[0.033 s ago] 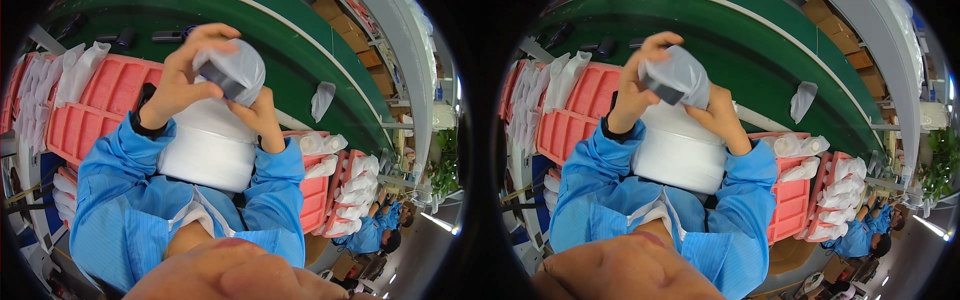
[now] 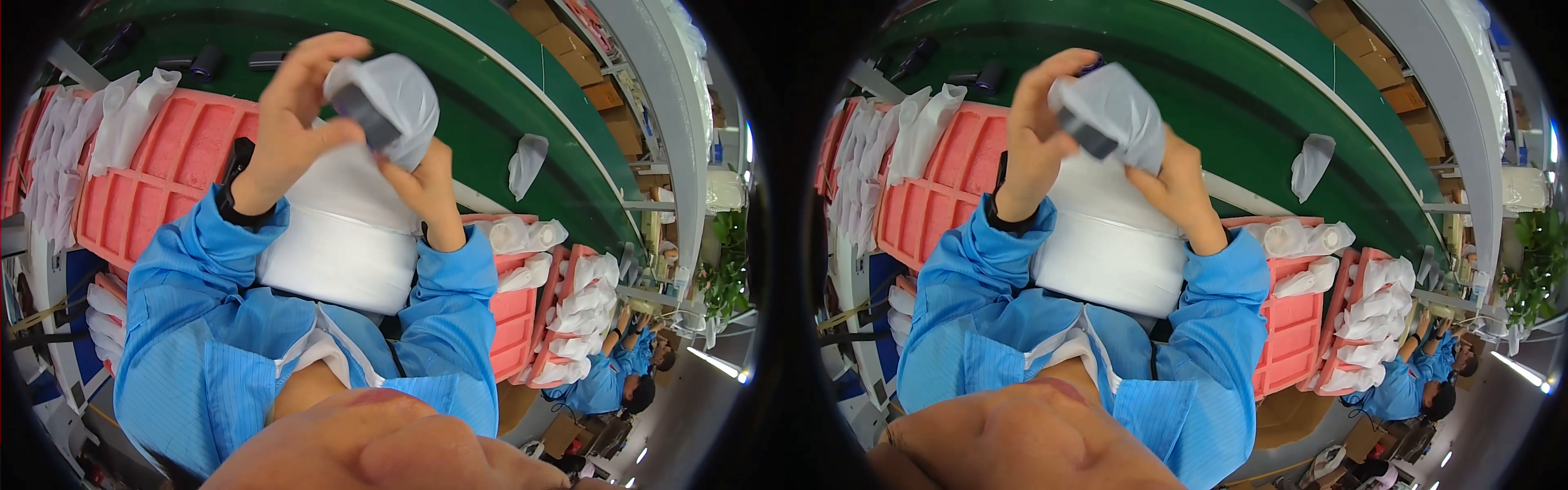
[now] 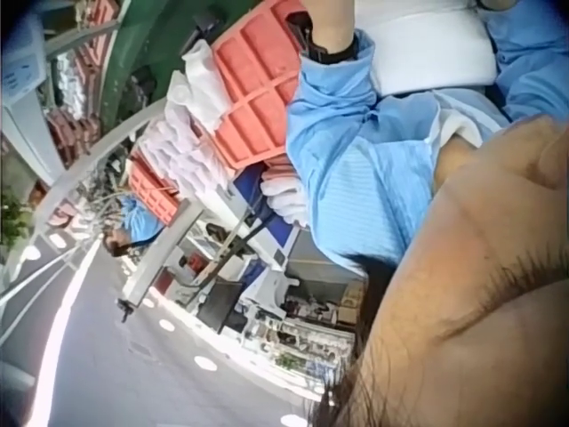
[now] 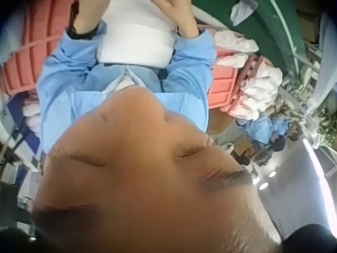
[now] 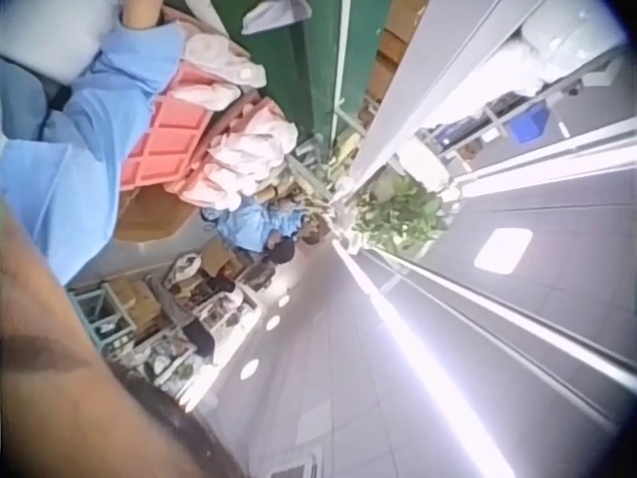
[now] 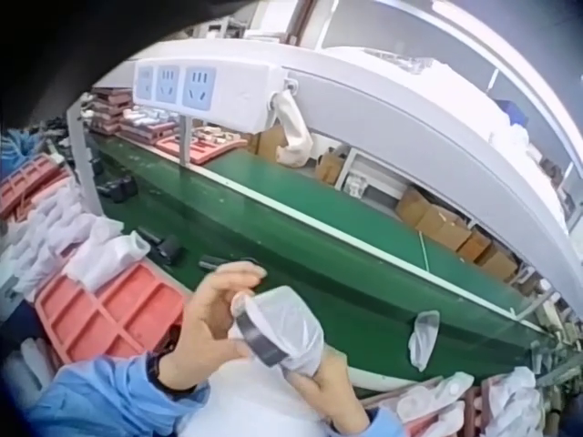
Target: The person wraps hair dryers in foam pouches and places them into a pink tray. Once the tray is full, they move it aside and bring a new tray to the workspace to continue wrapping more hair dryers.
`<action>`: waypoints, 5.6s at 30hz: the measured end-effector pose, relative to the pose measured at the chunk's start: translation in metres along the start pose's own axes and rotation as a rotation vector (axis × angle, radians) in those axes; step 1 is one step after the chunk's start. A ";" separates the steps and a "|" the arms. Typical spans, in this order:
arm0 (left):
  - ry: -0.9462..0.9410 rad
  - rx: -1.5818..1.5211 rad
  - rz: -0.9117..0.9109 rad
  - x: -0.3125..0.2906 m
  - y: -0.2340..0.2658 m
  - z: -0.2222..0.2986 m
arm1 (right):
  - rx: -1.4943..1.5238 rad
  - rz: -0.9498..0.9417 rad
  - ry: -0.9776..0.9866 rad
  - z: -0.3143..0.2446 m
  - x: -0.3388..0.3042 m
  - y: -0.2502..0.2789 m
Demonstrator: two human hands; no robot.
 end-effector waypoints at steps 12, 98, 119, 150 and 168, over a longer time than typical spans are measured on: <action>-0.407 0.793 -0.044 -0.017 -0.025 0.032 | -0.201 0.255 -0.167 -0.002 -0.007 0.013; -0.345 0.691 -0.412 -0.047 -0.074 -0.005 | -0.399 0.382 -0.017 -0.024 -0.001 0.041; 0.028 0.202 0.003 0.005 0.005 -0.002 | 0.082 -0.066 -0.015 0.005 -0.007 -0.016; 0.561 1.818 0.104 0.009 0.206 -0.100 | -0.585 0.107 -0.310 0.111 -0.018 0.021; -0.102 0.890 0.017 0.001 0.010 -0.049 | -0.024 0.160 -0.223 0.048 0.005 0.033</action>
Point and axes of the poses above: each hand's wrist, its own x-axis towards the middle knuckle, its own y-axis out of the back of the hand, z = x × y, the point moved 9 cm from there along x, towards the middle knuckle, and after that the axes turned 7 degrees about -x, right-handed, at the moved point
